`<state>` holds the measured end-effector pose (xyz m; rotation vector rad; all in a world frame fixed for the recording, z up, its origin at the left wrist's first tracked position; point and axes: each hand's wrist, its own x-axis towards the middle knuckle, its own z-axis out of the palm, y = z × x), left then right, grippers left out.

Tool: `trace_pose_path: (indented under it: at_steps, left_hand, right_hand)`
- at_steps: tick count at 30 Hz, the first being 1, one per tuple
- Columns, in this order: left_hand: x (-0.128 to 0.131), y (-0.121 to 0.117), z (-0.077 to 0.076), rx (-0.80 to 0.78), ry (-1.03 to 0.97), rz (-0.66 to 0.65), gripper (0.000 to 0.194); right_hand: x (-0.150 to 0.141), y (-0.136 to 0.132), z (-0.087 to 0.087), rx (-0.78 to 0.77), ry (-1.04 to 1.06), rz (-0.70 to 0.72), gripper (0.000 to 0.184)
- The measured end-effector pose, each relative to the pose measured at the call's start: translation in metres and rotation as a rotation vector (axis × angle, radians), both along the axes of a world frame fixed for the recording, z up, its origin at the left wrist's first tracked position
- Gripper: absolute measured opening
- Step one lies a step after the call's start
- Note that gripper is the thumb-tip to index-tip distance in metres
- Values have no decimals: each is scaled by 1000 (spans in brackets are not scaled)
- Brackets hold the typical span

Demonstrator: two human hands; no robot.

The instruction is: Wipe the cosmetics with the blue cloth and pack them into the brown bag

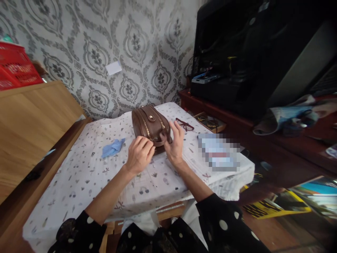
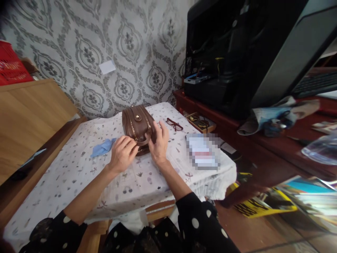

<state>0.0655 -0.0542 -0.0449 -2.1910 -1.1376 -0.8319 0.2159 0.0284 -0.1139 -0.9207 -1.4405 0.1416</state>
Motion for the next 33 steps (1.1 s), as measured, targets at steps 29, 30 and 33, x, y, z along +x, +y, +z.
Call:
trace_pose_path:
  at_steps: [29, 30, 33]
  left_hand:
    - [-6, 39, -35, 16, 144, 81, 59]
    - [-7, 41, -40, -9, 151, 94, 60]
    - [-9, 39, -47, -59, 133, 113, 61]
  right_hand:
    - [44, -33, -15, 49, -666, 98, 35]
    - [45, -33, -16, 40, -657, 120, 35]
    - [47, -30, -19, 7, -587, 167, 39]
